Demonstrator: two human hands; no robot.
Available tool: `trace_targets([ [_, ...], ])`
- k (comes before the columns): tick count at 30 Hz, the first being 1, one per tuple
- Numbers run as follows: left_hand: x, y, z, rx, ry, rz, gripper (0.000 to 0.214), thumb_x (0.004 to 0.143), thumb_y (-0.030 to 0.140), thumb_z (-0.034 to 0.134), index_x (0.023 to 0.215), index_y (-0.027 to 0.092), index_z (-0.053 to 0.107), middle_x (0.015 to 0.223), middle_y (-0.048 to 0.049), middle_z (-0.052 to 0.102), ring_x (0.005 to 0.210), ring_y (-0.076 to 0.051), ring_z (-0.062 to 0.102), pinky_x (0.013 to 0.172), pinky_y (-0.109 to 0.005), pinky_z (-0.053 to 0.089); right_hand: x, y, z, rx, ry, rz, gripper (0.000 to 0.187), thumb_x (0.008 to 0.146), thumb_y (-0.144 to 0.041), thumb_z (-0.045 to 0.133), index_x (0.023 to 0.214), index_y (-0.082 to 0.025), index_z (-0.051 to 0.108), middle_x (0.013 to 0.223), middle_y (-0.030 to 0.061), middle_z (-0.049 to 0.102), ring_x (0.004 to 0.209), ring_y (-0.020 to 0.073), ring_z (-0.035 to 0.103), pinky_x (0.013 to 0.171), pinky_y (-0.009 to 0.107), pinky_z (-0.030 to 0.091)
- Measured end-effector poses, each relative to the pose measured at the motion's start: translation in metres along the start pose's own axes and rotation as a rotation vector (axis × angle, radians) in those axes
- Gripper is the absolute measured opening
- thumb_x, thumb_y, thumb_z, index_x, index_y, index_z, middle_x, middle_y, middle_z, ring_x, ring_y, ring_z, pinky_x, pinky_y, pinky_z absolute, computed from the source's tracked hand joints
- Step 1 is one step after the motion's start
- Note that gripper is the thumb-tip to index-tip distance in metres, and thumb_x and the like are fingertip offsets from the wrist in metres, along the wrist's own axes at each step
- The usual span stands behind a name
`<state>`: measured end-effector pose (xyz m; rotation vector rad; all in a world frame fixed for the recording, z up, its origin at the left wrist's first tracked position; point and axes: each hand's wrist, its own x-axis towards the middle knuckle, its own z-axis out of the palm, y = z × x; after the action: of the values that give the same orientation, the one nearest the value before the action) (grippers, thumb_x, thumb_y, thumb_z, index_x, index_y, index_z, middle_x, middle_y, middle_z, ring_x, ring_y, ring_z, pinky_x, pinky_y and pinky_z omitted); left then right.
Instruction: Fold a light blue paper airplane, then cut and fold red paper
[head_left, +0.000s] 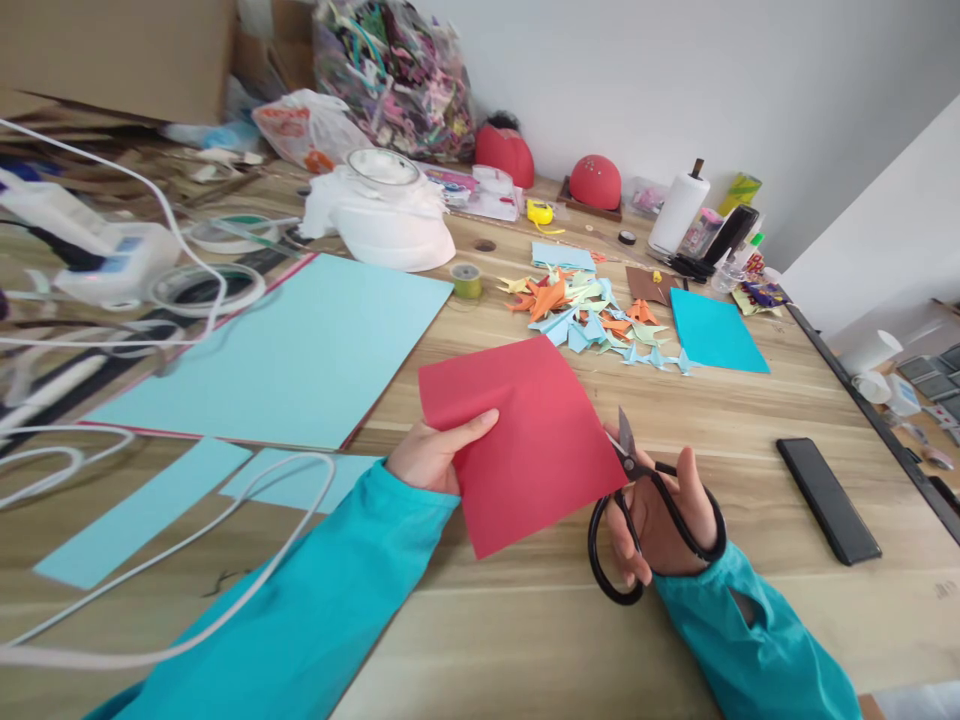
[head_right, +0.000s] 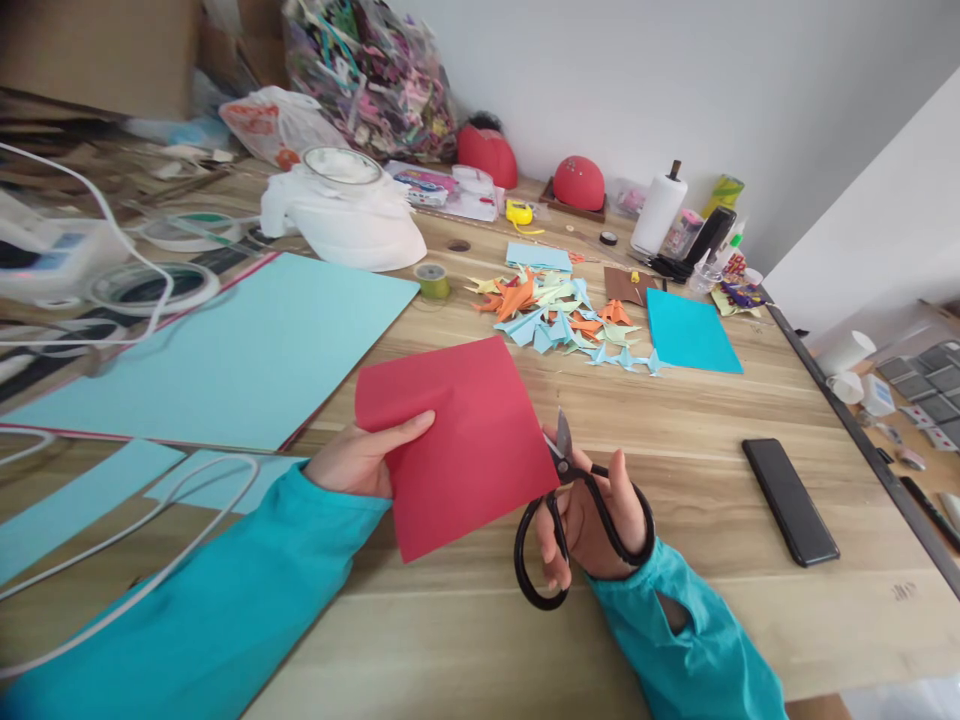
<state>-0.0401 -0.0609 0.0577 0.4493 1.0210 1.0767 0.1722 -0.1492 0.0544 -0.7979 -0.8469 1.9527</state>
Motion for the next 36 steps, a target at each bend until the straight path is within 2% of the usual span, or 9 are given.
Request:
trace_targets([
  [3,0.0014,0.0001,-0.0012,-0.001,0.004,-0.007,0.045,0.056,0.011,0.076,0.099,0.017,0.066,0.100,-0.0066,0.070,0.087,-0.026,0.067,0.071,-0.033,0.058,-0.0006,0.0013,-0.0022,-0.013,-0.023,0.029,0.088,0.069,-0.075,-0.013,0.142,-0.026,0.002,0.056,-0.0001,0.061,0.030,0.0116,0.047,0.037,0.025,0.038],
  [6,0.0023,-0.0004,-0.0032,0.014,-0.014,-0.042,0.045,0.056,0.012,0.076,0.100,0.016,0.066,0.096,-0.0071,0.071,0.082,-0.024,0.068,0.072,-0.032,0.058,-0.0019,0.0019,-0.0052,-0.006,-0.116,0.082,0.091,0.067,-0.077,-0.012,0.141,-0.026,0.003,0.056,-0.0001,0.061,0.028,0.0091,0.041,0.038,0.023,0.036],
  [12,-0.0007,-0.0037,-0.0027,0.046,-0.065,-0.087,0.042,0.057,0.011,0.075,0.099,0.016,0.067,0.090,-0.0067,0.072,0.078,-0.025,0.068,0.066,-0.032,0.059,-0.0033,0.0027,-0.0074,0.010,-0.208,0.111,0.091,0.066,-0.078,-0.010,0.140,-0.028,0.005,0.056,0.0000,0.062,0.026,0.0087,0.039,0.040,0.024,0.036],
  [18,0.0002,-0.0049,-0.0024,0.030,-0.049,-0.073,0.049,0.056,0.012,0.076,0.103,0.016,0.066,0.095,-0.0077,0.071,0.081,-0.025,0.068,0.071,-0.033,0.058,-0.0018,0.0031,-0.0052,-0.005,-0.056,0.102,0.094,0.065,-0.077,-0.014,0.137,-0.026,0.018,0.052,-0.0013,0.059,0.027,0.0086,0.036,0.040,0.025,0.035],
  [24,0.0026,-0.0042,-0.0034,-0.002,-0.044,-0.063,0.050,0.056,0.012,0.076,0.105,0.016,0.065,0.095,-0.0075,0.071,0.081,-0.025,0.068,0.070,-0.032,0.059,0.0004,0.0011,-0.0002,0.000,0.036,0.041,0.092,0.067,-0.076,-0.014,0.139,-0.027,0.017,0.052,-0.0013,0.059,0.029,0.0100,0.038,0.040,0.026,0.036],
  [26,0.0028,-0.0041,-0.0037,0.007,-0.042,-0.073,0.051,0.056,0.012,0.076,0.105,0.016,0.064,0.091,-0.0080,0.072,0.078,-0.025,0.068,0.069,-0.033,0.059,0.0000,0.0012,-0.0006,-0.011,0.007,0.041,0.093,0.067,-0.077,-0.013,0.140,-0.026,0.013,0.054,-0.0004,0.060,0.029,0.0104,0.039,0.039,0.025,0.036],
  [31,-0.0001,-0.0050,-0.0029,0.027,-0.067,-0.119,0.044,0.058,0.011,0.075,0.101,0.015,0.066,0.085,-0.0085,0.072,0.072,-0.024,0.069,0.064,-0.032,0.059,-0.0018,0.0022,-0.0064,0.038,-0.167,0.047,0.089,0.070,-0.079,-0.001,0.141,-0.026,0.002,0.060,0.0020,0.064,0.027,0.0102,0.042,0.035,0.021,0.032],
  [36,-0.0054,-0.0067,-0.0015,0.036,-0.096,-0.155,0.037,0.058,0.010,0.074,0.094,0.014,0.067,0.086,-0.0083,0.072,0.071,-0.024,0.069,0.064,-0.032,0.059,-0.0030,0.0040,-0.0091,0.075,-0.244,0.068,0.091,0.069,-0.080,0.000,0.140,-0.023,0.008,0.059,0.0033,0.064,0.026,0.0106,0.044,0.034,0.019,0.031],
])
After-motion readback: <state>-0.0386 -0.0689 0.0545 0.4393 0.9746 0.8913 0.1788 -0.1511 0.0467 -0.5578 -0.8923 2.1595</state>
